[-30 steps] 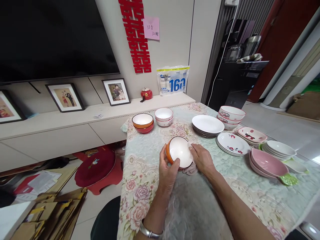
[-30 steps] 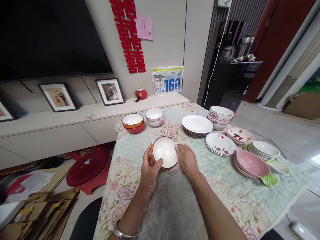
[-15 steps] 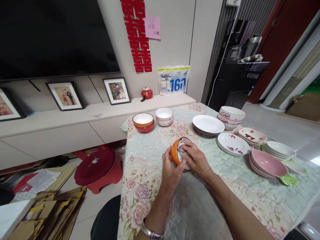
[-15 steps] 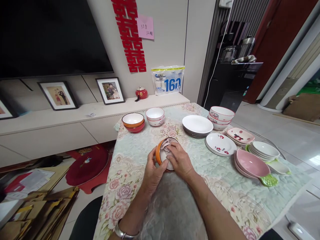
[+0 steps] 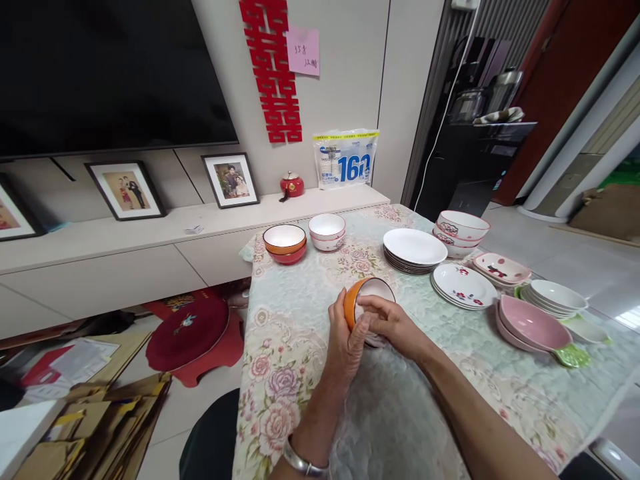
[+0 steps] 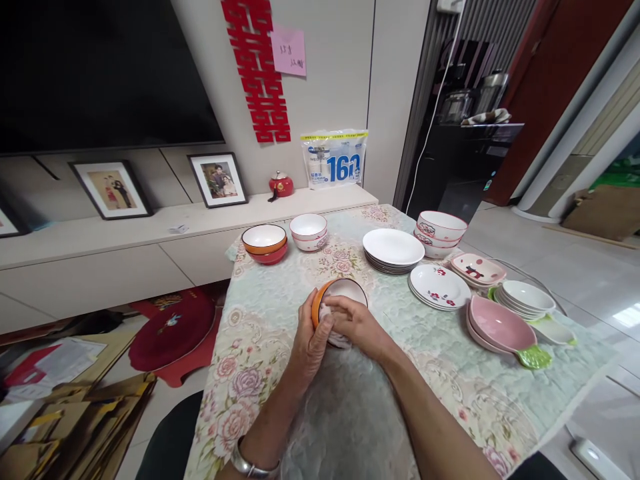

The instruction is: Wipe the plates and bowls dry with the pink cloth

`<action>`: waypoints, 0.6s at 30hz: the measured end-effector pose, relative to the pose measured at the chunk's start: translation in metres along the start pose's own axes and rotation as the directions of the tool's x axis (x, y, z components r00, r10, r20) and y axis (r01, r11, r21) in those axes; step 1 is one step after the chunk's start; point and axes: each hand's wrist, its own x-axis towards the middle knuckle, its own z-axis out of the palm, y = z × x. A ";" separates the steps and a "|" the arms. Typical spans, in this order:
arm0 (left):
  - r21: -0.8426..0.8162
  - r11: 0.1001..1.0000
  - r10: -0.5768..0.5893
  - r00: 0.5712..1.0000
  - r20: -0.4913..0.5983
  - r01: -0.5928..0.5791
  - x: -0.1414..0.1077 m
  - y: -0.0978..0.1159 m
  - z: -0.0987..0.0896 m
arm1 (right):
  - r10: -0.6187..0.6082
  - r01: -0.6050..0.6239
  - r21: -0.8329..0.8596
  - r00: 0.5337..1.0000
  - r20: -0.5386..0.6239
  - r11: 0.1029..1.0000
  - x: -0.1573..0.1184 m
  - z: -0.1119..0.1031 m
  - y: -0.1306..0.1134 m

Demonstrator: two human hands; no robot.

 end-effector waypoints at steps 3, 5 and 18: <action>-0.035 0.998 -0.061 0.998 -0.035 0.060 0.002 0.003 -0.003 | -0.067 0.067 0.000 0.993 0.092 0.998 -0.003 0.002 -0.009; -0.064 0.993 -0.103 0.993 -0.050 0.100 0.004 0.004 -0.005 | -0.140 0.176 -0.203 0.974 0.178 0.963 -0.005 0.004 -0.016; -0.147 0.974 -0.176 0.984 -0.010 0.173 0.004 0.010 0.000 | -0.264 0.201 -0.694 0.964 0.017 0.691 -0.006 0.018 -0.007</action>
